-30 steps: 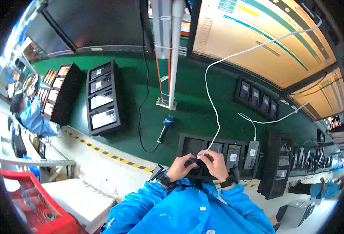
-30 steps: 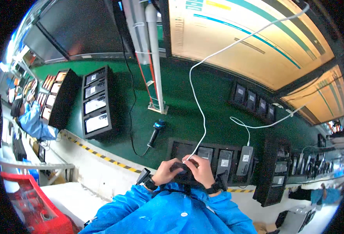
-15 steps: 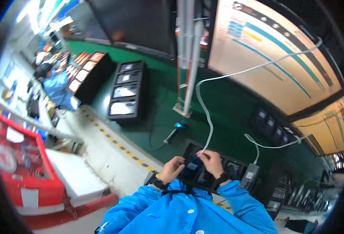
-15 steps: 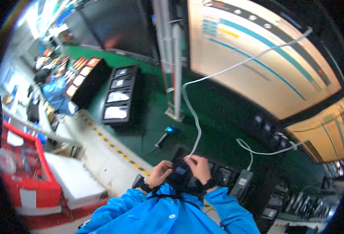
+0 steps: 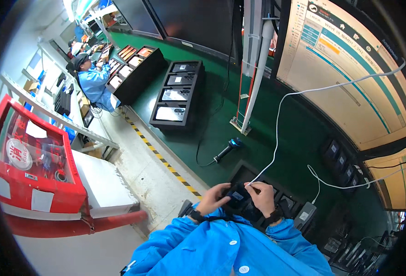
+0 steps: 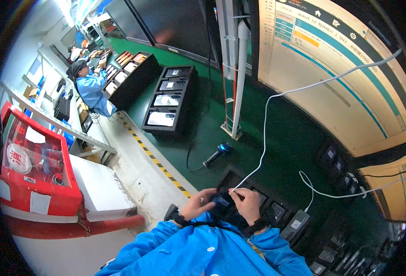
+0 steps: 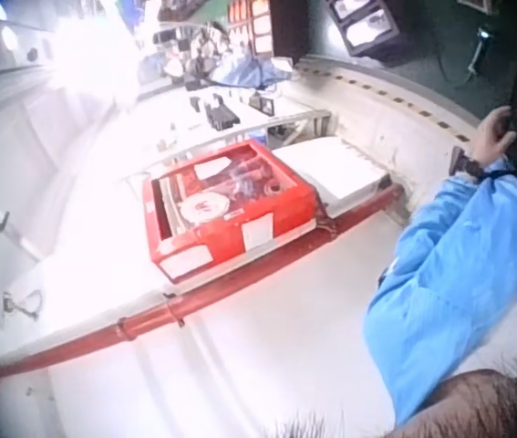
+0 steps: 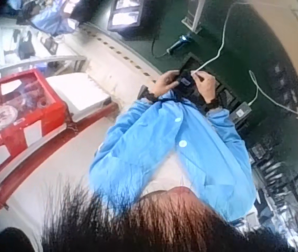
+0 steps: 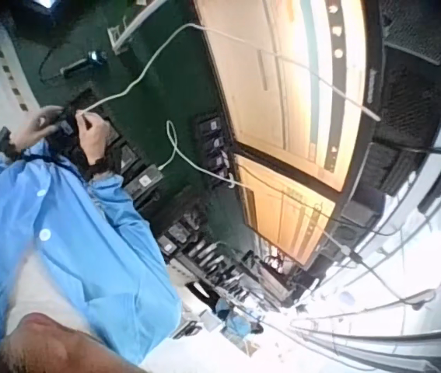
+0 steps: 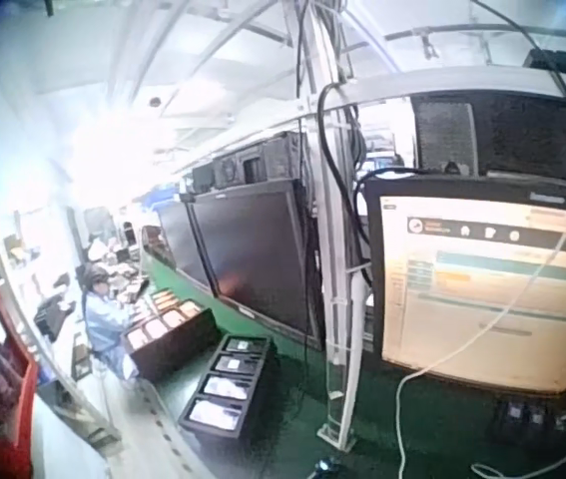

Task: Testing mobile phones at a production line workstation by scanning and connecting them.

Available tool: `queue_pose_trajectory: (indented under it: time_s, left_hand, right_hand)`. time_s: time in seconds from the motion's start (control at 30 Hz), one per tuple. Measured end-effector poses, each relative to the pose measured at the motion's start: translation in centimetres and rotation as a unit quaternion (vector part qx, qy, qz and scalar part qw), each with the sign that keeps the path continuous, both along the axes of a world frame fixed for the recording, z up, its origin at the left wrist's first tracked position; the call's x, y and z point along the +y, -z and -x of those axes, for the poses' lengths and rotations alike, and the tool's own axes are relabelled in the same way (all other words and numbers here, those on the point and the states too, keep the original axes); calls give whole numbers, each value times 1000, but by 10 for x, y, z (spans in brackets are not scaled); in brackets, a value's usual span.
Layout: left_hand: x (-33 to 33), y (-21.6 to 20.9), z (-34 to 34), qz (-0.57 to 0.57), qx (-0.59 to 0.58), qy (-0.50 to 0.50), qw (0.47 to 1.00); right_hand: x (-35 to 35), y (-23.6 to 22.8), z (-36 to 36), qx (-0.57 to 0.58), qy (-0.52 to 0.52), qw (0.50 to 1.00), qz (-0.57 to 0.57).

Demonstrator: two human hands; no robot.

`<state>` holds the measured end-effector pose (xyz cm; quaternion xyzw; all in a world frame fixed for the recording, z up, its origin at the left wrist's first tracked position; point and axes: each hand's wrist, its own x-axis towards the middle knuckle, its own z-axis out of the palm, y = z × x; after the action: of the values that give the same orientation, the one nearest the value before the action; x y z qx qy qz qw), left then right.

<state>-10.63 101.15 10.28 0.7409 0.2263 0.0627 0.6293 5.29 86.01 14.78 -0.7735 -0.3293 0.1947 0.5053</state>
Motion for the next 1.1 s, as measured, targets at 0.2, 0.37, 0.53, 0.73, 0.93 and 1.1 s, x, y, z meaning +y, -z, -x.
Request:
queue_pose_trajectory:
  time_s: [0.2,0.37,0.53,0.73,0.93,1.1]
  left_hand:
    - [-2,32,-26,-128,-29,74,989]
    - [-1,4,-32,-51,-26,4,998]
    - [17,29,-2,-69,-8,-135,988]
    - [113,77,44,98,0,-289,952]
    - [261,93,31,247,47,-424,870]
    - [361,126,9,137,-16,-460,877]
  right_hand:
    - [-1,-1,4,-16,-11,1000,23]
    - [5,37,-33,2,57,997,57]
    - [11,97,-68,-13,184,982,52]
    - [36,41,0,-98,238,966,13]
    - [139,35,66,322,53,937,-124]
    - [270,72,65,471,130,869,-77]
